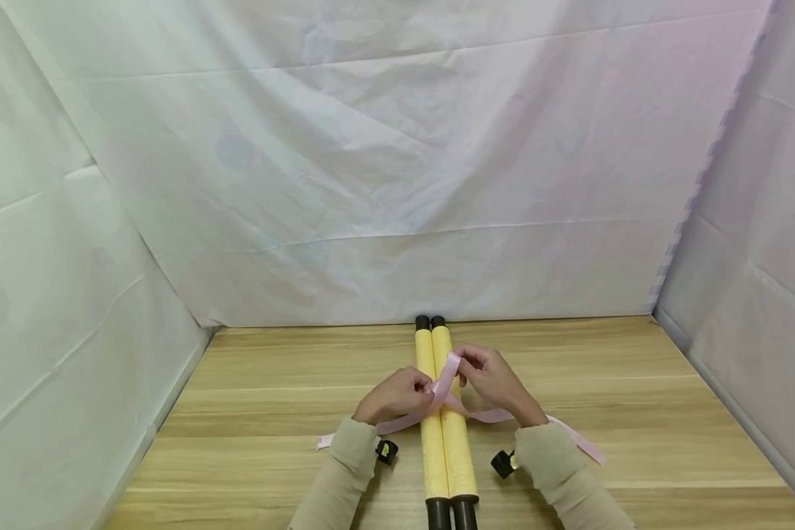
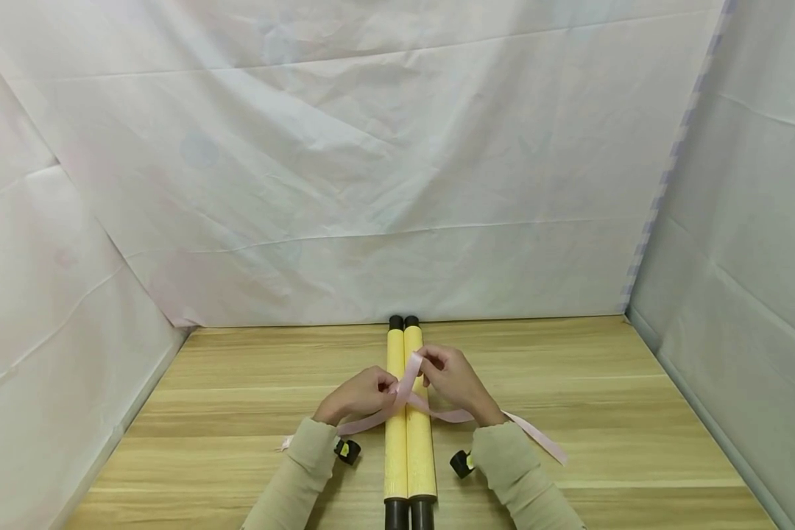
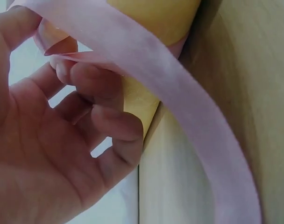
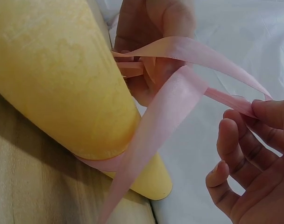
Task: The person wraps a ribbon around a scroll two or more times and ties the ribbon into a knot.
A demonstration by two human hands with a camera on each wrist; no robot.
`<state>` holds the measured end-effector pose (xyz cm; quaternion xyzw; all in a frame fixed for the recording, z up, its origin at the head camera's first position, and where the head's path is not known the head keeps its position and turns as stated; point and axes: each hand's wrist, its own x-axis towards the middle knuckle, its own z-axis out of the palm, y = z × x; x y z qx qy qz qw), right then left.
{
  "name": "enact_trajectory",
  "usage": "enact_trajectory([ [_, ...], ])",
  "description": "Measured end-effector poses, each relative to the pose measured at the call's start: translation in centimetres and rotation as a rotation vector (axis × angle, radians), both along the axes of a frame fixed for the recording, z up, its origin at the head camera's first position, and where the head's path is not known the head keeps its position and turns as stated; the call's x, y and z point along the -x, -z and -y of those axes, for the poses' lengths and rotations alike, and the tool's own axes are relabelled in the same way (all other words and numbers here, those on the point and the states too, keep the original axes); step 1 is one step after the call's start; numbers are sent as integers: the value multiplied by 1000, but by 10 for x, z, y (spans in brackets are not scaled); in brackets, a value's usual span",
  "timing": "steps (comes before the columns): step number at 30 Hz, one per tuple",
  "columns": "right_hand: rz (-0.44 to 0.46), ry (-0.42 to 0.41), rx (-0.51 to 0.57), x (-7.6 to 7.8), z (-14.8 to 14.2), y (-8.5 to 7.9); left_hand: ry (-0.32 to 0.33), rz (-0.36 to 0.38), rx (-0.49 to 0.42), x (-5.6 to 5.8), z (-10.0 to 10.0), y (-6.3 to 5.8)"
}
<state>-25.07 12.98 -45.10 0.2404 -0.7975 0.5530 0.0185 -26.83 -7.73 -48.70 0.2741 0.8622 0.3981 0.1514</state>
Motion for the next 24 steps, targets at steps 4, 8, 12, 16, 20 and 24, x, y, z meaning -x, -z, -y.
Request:
enact_trajectory([
  [4, -7, -2, 6, 9, -2, 16, 16, 10, 14, -1, 1, -3],
  [8, -27, -6, 7, 12, -4, 21, 47, 15, 23, -2, 2, -9],
  [12, -35, -4, 0, 12, -5, 21, 61, 6, 48, -3, 2, -14],
  [16, -24, 2, -11, 11, -4, 19, 36, 43, 49, -6, 2, -17],
  [20, -45, -13, -11, 4, -2, 7, -23, 96, 26, -8, 3, -19],
  [24, -41, -21, -17, -5, 1, -7, -64, 134, -3, -9, 4, -20],
])
